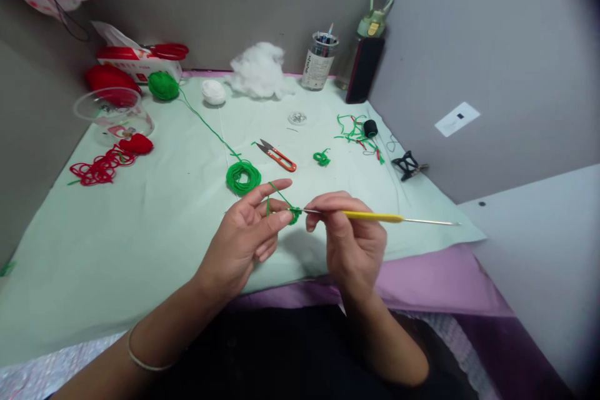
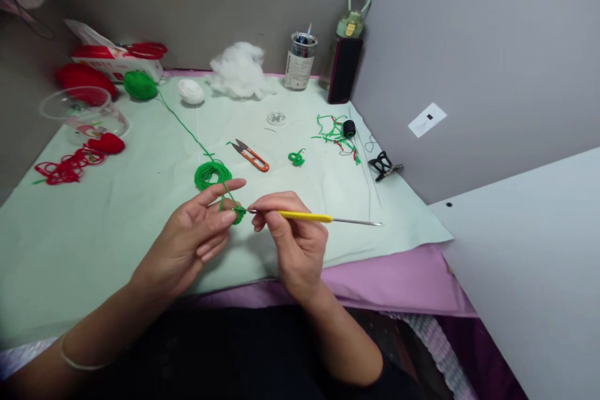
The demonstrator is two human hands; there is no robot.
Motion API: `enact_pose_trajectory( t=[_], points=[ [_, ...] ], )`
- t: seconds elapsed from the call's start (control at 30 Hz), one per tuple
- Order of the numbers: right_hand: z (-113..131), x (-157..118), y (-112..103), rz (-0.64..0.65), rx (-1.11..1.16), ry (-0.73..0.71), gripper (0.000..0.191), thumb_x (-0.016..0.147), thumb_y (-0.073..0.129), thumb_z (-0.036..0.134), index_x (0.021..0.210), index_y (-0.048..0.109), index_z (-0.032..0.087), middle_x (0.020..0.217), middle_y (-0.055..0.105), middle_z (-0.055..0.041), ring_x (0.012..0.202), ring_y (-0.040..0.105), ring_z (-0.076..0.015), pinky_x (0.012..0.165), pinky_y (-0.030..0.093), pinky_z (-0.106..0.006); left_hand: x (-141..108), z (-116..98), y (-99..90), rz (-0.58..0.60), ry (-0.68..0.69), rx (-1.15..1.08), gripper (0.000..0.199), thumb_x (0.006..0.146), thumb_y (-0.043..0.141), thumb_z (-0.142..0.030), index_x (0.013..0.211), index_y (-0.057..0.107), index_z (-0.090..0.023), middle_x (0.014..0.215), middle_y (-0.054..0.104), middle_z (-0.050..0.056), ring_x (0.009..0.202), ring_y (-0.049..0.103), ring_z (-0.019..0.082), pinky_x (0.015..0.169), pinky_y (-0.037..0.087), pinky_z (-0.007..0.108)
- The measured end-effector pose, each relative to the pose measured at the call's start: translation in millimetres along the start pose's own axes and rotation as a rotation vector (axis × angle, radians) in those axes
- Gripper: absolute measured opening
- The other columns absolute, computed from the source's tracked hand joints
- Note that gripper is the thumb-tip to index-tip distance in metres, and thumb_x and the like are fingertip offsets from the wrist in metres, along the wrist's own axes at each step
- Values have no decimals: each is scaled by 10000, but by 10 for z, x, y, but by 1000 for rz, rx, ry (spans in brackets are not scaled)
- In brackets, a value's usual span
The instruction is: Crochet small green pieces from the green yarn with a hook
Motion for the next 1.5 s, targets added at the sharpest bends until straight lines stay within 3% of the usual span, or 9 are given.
enact_pose_trajectory(
  t=[0.17, 0.37, 0.5, 0.6, 0.7, 0.8, 1.2, 1.37, 1.5],
  points=[
    [4, -24, 32, 48, -136, -31, 201, 1022, 623, 168, 1082, 790, 262, 975, 775, -36, 785, 717, -153, 686, 622, -310, 7, 65, 5, -1, 87, 115, 431, 833, 878, -216, 1249, 769, -238, 885, 659, -31, 453, 450, -18, 405, 361, 122],
    [51, -165, 21, 124, -531, -336, 365, 969, 681, 106, 1260, 765, 310, 1117, 773, -70, 982, 756, -216, 802, 654, -358, 11, 120, 29, -2, -20, -47, 433, 795, 910, -215, 1210, 788, -194, 669, 525, -82, 424, 336, -19, 401, 307, 111],
    [-13, -76, -65, -7, -227, -73, 216, 1018, 624, 168, 1113, 788, 273, 905, 742, -32, 766, 717, -167, 679, 618, -324, 35, 77, -5, 11, -97, -122, 333, 812, 889, -197, 1133, 819, -146, 632, 451, -90, 449, 247, -15, 405, 269, 108],
    [-79, -25, -38, -14, 21, 100, 149, 1026, 641, 263, 1025, 789, 248, 879, 716, -22, 668, 666, -132, 609, 576, -295, 49, 36, -28, -17, 7, -56, 321, 794, 894, -181, 1108, 831, -185, 736, 586, -49, 498, 383, 2, 469, 369, 125],
    [-121, -24, 13, 49, 73, 142, 125, 1004, 683, 285, 1014, 800, 244, 942, 746, -31, 700, 668, -128, 633, 577, -289, 39, 63, -16, -18, 80, 46, 316, 787, 902, -198, 1095, 838, -220, 825, 701, -8, 737, 626, 90, 727, 525, 190],
    [-163, -49, -3, 39, 92, 166, 133, 1009, 675, 262, 1042, 804, 260, 937, 759, -18, 702, 672, -118, 655, 573, -279, 28, 113, -27, -32, 92, 91, 335, 793, 904, -234, 1120, 830, -227, 912, 746, 17, 901, 673, 148, 887, 532, 265],
    [-164, -32, -23, 31, 237, 253, 166, 1043, 612, 326, 991, 714, 206, 882, 802, -46, 653, 699, -140, 614, 616, -289, -16, 70, -62, -13, 117, 170, 348, 814, 880, -221, 1154, 827, -272, 863, 665, -15, 867, 627, 131, 843, 515, 239],
    [-44, -56, -59, 71, 5, 133, 187, 1074, 542, 267, 1039, 719, 219, 945, 796, -41, 712, 726, -147, 668, 630, -314, -22, 64, -82, -17, 151, 223, 343, 828, 860, -225, 1165, 824, -277, 859, 647, -13, 878, 632, 147, 846, 522, 258],
    [97, -103, -39, 173, -305, -173, 233, 1063, 504, 170, 1171, 698, 240, 995, 785, -55, 823, 751, -179, 722, 639, -344, -18, 56, -81, -40, 183, 282, 390, 836, 851, -217, 1216, 804, -290, 858, 635, -25, 854, 626, 134, 836, 528, 247]
  ],
)
Point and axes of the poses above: each hand's wrist, its own x-axis towards the middle knuckle, its own y-axis out of the palm, z = x × y, the point moved 4 cm from there along x, towards the middle knuckle
